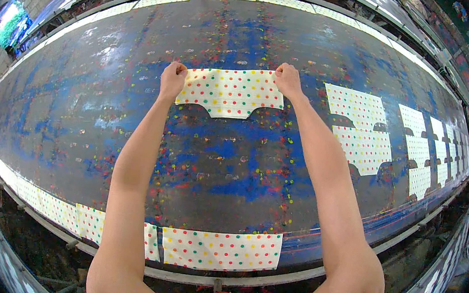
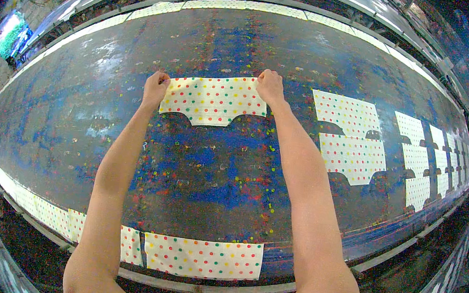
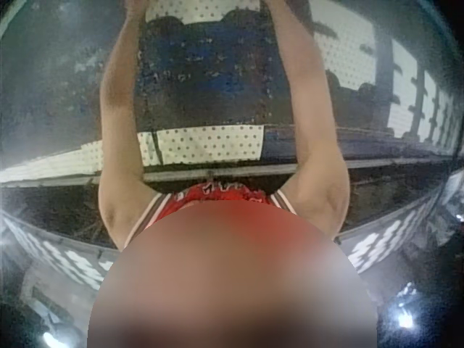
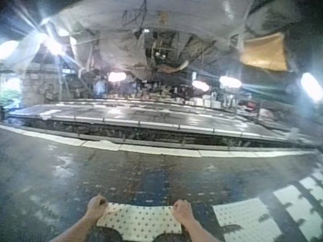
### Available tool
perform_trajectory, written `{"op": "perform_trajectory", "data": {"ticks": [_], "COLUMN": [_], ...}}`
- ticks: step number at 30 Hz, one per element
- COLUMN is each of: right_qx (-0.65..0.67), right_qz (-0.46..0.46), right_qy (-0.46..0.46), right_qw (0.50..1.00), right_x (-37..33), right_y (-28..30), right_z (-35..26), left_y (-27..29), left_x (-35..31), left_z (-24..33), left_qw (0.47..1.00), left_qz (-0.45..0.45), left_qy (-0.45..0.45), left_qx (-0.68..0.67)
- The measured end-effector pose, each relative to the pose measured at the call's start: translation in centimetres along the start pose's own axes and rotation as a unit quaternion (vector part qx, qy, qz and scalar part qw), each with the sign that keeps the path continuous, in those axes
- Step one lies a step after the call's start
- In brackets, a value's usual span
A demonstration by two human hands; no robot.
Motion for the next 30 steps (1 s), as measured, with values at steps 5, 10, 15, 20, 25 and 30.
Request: {"op": "perform_trajectory", "data": {"ticks": [5,10,15,20,25,30], "right_qx": [0.149,0.205,0.211,0.238,0.248,0.29], "right_qz": [-0.026,0.008,0.001,0.026,-0.022,-0.065], "right_qy": [0.008,-0.028,-0.045,-0.1,-0.138,-0.164], "right_qw": [0.988,0.978,0.977,0.966,0.959,0.941], "right_x": [-5.7,-11.9,-19.5,-28.1,-38.7,-45.4], "right_y": [8.0,17.4,26.7,35.6,42.4,45.0], "right_z": [-2.9,-3.9,-1.9,3.8,11.2,16.4], "left_y": [5.6,9.4,9.3,6.9,2.5,-2.2], "left_x": [-6.6,-14.2,-21.7,-30.7,-41.3,-49.4], "left_z": [5.2,12.6,19.5,27.1,31.6,31.5], "left_qw": [0.984,0.981,0.967,0.979,0.965,0.952], "left_qz": [0.013,-0.002,-0.034,-0.066,-0.095,-0.094], "left_qy": [-0.001,0.001,-0.011,-0.038,0.022,0.114], "left_qx": [-0.178,-0.195,-0.251,-0.191,-0.244,-0.267]}}
Point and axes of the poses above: each hand's wrist, its own x-axis towards the middle knuckle, its own y-axis out of the back of the hand, z = x × y, the point moved 2 cm from there along x, towards the middle knuckle, and after that the axes turned 5 degrees about -y, right-handed, at the moved point
